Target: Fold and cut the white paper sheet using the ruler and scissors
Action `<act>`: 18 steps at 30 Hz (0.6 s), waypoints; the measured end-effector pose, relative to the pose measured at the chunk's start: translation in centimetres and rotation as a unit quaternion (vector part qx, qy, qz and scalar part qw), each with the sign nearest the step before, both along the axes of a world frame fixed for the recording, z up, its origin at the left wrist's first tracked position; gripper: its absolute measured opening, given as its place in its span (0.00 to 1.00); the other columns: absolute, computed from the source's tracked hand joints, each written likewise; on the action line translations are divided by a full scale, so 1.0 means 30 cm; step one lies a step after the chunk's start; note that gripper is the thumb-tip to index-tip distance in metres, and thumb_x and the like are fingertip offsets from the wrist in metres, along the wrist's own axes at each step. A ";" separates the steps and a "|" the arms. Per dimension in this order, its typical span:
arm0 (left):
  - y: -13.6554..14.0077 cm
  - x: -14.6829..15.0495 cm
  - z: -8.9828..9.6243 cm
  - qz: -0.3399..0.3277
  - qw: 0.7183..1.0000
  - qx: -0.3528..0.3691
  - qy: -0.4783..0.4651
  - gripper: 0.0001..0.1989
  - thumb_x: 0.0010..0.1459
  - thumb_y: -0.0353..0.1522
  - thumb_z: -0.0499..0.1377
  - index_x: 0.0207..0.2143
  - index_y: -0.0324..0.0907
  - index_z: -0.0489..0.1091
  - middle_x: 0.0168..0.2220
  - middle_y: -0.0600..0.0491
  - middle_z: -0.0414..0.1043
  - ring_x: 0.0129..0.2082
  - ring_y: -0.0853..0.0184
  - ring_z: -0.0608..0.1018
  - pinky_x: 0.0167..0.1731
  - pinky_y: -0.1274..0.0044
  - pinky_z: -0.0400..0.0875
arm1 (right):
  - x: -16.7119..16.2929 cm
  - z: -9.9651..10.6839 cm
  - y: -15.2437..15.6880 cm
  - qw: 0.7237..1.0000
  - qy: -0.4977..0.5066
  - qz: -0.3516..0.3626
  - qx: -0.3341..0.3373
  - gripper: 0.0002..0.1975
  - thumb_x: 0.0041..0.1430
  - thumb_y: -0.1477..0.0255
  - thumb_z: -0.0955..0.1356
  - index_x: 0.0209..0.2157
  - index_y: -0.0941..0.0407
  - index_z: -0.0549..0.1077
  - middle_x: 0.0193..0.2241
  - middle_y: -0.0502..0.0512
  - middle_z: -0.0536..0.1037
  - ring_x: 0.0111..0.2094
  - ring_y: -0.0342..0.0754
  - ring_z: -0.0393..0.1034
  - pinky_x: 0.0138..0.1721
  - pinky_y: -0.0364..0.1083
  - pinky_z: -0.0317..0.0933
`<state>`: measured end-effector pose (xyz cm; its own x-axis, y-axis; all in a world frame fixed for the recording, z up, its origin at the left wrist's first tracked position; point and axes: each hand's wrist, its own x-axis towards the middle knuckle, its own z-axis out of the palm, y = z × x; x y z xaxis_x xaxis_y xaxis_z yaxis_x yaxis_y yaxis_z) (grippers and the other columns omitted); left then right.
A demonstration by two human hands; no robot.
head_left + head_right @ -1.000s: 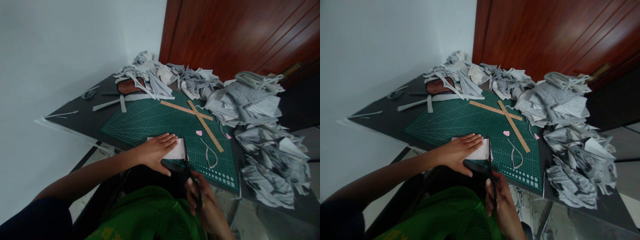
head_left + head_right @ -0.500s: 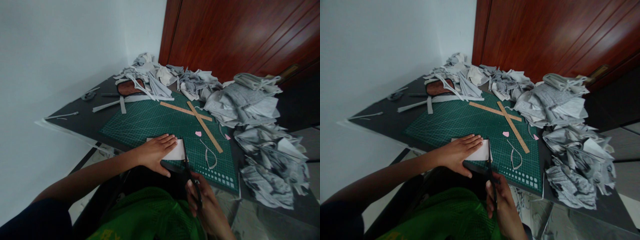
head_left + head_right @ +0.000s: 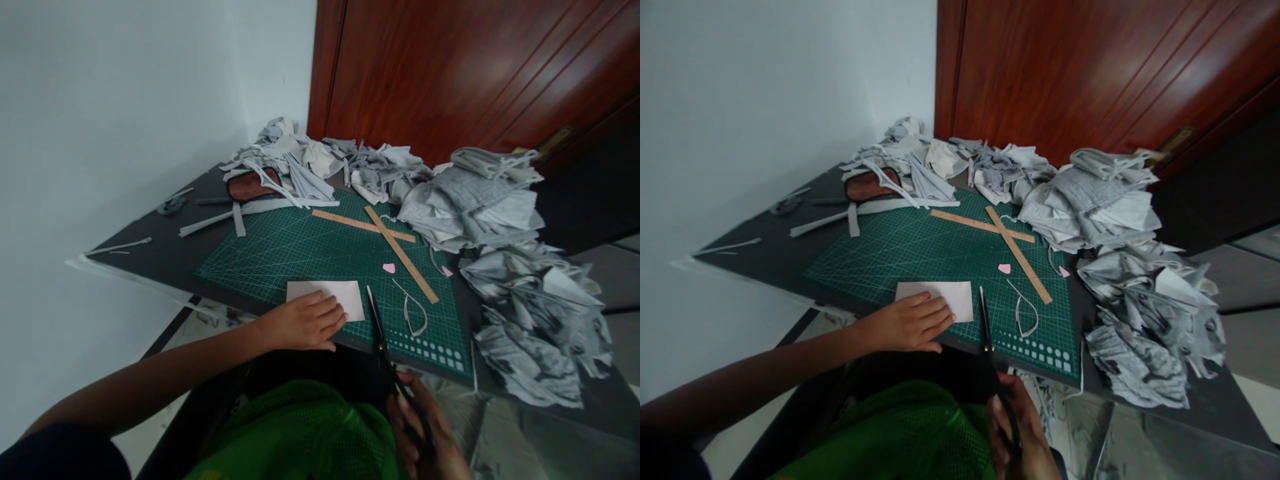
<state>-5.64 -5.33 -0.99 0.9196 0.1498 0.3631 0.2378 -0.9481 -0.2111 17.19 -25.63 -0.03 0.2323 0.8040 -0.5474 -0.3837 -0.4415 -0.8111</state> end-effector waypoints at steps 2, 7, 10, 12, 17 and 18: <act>-0.025 0.002 -0.004 0.026 0.999 0.025 0.010 0.26 0.68 0.49 0.58 0.55 0.36 0.73 0.51 0.43 0.78 0.51 0.56 0.77 0.51 0.67 0.69 | 0.028 -0.018 -0.024 0.999 -0.019 -0.031 0.001 0.32 0.50 0.49 0.77 0.49 0.51 0.68 0.18 0.38 0.66 0.12 0.35 0.51 0.11 0.35 0.50; -0.071 0.027 0.012 0.092 0.994 -0.010 0.065 0.32 0.63 0.53 0.60 0.56 0.35 0.71 0.58 0.35 0.71 0.58 0.45 0.72 0.58 0.58 0.64 | 0.079 -0.020 -0.042 0.983 -0.081 -0.157 0.038 0.30 0.48 0.53 0.79 0.46 0.47 0.66 0.20 0.39 0.68 0.15 0.37 0.58 0.15 0.36 0.55; -0.079 0.049 0.010 0.104 0.990 -0.057 0.081 0.43 0.56 0.61 0.59 0.57 0.35 0.69 0.62 0.31 0.66 0.64 0.37 0.66 0.63 0.52 0.56 | 0.069 0.014 -0.054 0.985 -0.119 -0.121 0.023 0.32 0.48 0.53 0.80 0.50 0.46 0.67 0.20 0.40 0.67 0.16 0.38 0.58 0.16 0.37 0.54; -0.078 0.062 0.001 0.105 0.987 -0.097 0.071 0.51 0.51 0.66 0.58 0.63 0.37 0.64 0.65 0.30 0.62 0.67 0.35 0.61 0.66 0.49 0.50 | 0.049 0.035 -0.063 0.991 -0.109 -0.070 0.012 0.32 0.49 0.51 0.79 0.51 0.47 0.68 0.20 0.41 0.68 0.15 0.38 0.56 0.15 0.38 0.51; -0.065 0.076 -0.005 0.082 0.986 -0.127 0.067 0.51 0.51 0.60 0.65 0.70 0.47 0.55 0.70 0.35 0.55 0.70 0.35 0.55 0.67 0.47 0.45 | 0.003 0.058 -0.054 0.999 -0.032 0.022 0.006 0.32 0.50 0.49 0.78 0.50 0.50 0.70 0.23 0.44 0.71 0.14 0.34 0.51 0.15 0.36 0.45; -0.063 0.074 -0.004 0.074 0.987 -0.126 0.066 0.50 0.52 0.60 0.64 0.69 0.46 0.56 0.70 0.35 0.55 0.71 0.36 0.55 0.68 0.48 0.45 | -0.002 0.060 -0.047 0.999 -0.020 0.028 0.003 0.32 0.49 0.49 0.78 0.50 0.50 0.70 0.24 0.43 0.71 0.14 0.33 0.52 0.15 0.35 0.45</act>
<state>-3.41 -7.21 -1.10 0.9179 0.3558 0.1760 0.3633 -0.9316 -0.0113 17.14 -27.03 1.78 0.2082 0.8197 -0.5335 -0.3261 -0.4561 -0.8280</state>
